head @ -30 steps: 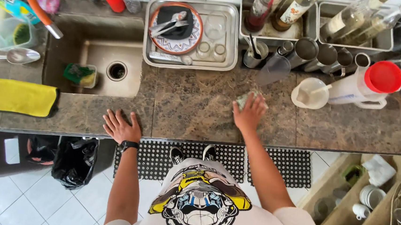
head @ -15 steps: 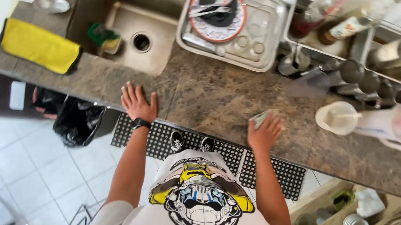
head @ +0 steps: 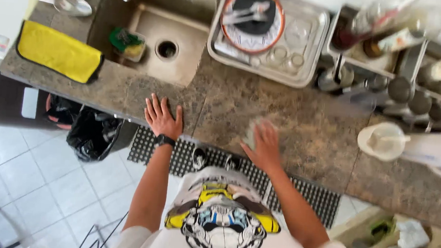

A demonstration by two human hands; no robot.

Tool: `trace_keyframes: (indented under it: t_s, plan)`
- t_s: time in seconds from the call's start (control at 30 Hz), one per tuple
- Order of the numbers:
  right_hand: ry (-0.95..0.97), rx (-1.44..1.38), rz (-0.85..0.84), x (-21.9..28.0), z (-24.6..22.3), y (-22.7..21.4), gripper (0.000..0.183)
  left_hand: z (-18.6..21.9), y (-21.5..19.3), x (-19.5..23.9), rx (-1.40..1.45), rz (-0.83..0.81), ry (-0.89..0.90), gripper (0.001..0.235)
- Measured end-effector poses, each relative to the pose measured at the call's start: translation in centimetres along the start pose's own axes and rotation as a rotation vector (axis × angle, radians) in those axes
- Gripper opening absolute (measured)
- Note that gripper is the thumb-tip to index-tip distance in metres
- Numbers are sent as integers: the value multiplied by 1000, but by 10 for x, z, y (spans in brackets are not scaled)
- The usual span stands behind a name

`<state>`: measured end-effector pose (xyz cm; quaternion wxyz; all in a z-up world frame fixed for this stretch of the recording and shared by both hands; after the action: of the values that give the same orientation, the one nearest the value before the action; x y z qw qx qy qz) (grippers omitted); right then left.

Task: The person wipes a kitchen countertop with a cloth, moving around a sink and various items. They briefly rearrange several bottles in a tray before resuming wiping the surface with the cloth.

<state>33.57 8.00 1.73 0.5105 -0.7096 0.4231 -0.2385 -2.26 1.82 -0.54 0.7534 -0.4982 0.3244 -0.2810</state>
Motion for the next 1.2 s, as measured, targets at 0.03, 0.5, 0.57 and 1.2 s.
trace_keyframes:
  t_s: [0.03, 0.5, 0.57, 1.2]
  plan:
    - [38, 4, 7, 11, 5, -13, 84, 2, -1, -3, -9, 10, 2, 64]
    - [111, 59, -14, -112, -14, 37, 89, 3, -4, -4, -22, -11, -7, 67]
    - [23, 45, -94, -80, -25, 40, 92, 0, 4, -9, -36, 2, 27, 65]
    - [11, 170, 314, -67, 33, 12, 79, -4, 10, -2, -98, 60, 60, 57]
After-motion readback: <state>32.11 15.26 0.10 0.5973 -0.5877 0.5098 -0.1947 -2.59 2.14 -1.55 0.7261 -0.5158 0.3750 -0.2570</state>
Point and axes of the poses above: each hand's wrist, its own x-axis away from the middle knuckle, its own y-axis out of the palm, z = x × y, the point moved 3 cm from there along -x, towards the middle knuckle, and after that the axes turned 4 degrees about z, right-handed, at the moved point
